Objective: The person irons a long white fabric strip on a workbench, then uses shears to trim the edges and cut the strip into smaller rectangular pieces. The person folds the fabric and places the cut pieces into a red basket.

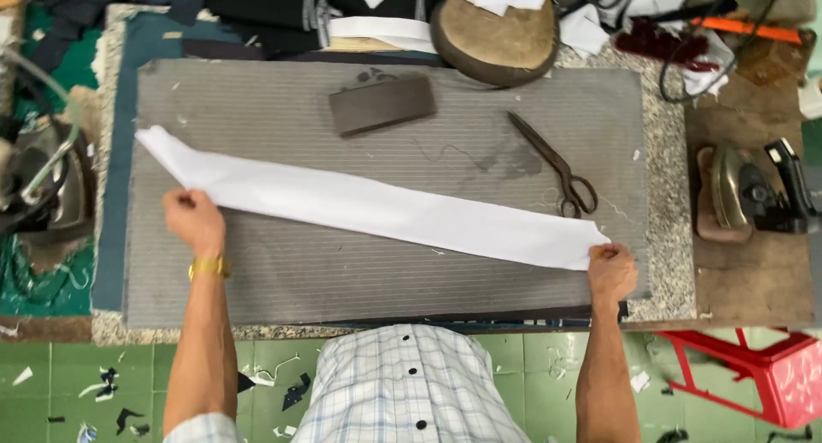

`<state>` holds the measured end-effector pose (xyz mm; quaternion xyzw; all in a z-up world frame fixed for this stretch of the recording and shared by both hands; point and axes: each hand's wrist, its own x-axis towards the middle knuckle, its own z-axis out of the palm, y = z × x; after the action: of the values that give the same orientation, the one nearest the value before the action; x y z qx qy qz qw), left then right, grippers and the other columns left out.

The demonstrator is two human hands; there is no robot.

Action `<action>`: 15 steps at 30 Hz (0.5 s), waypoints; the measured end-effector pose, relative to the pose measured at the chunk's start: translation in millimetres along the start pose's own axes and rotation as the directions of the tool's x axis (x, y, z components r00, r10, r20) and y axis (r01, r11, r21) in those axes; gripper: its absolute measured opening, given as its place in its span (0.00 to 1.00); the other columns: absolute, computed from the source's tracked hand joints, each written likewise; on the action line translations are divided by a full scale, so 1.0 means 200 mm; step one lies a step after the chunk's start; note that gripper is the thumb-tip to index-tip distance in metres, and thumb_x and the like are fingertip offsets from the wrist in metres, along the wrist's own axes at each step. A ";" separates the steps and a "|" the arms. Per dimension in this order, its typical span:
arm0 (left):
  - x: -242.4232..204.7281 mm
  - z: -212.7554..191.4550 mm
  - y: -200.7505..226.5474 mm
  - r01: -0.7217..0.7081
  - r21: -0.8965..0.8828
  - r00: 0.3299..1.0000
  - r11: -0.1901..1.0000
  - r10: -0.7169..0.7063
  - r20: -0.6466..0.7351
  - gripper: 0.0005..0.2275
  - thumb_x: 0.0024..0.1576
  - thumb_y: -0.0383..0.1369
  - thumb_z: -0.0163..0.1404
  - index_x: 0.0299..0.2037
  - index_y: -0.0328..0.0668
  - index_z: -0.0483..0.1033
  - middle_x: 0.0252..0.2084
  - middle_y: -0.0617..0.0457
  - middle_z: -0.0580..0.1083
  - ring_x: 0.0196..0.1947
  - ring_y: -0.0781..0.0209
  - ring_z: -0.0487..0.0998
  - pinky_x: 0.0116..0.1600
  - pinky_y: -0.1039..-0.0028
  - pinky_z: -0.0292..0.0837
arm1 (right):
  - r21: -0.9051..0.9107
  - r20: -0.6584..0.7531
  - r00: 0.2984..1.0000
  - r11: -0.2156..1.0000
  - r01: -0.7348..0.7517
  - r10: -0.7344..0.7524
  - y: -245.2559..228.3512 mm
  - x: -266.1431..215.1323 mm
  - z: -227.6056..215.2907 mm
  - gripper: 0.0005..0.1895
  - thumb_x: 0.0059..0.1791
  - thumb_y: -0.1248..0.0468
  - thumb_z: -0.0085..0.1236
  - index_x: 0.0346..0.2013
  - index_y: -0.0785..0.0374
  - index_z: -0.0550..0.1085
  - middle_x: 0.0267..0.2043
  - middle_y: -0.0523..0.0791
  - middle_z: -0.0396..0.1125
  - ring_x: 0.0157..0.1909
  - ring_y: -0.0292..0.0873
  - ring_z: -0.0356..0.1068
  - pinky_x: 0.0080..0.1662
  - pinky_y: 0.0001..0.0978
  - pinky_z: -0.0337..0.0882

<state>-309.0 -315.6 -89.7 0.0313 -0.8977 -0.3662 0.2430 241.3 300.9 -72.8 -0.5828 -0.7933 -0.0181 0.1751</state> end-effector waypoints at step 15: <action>-0.21 -0.24 0.45 0.438 -0.108 0.876 0.892 -0.397 0.274 0.19 0.64 0.35 0.57 0.49 0.17 0.70 0.28 0.30 0.75 0.20 0.46 0.80 0.18 0.61 0.77 | 0.194 0.077 0.896 0.888 0.417 -0.438 -0.77 0.31 -0.10 0.20 0.49 0.59 0.68 0.52 0.66 0.78 0.46 0.59 0.67 0.49 0.62 0.70 0.51 0.50 0.70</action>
<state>-240.0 -270.6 -17.4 0.1589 -0.8586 -0.4851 0.0471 86.3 303.7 -7.7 -0.3762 -0.9097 0.0472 0.1692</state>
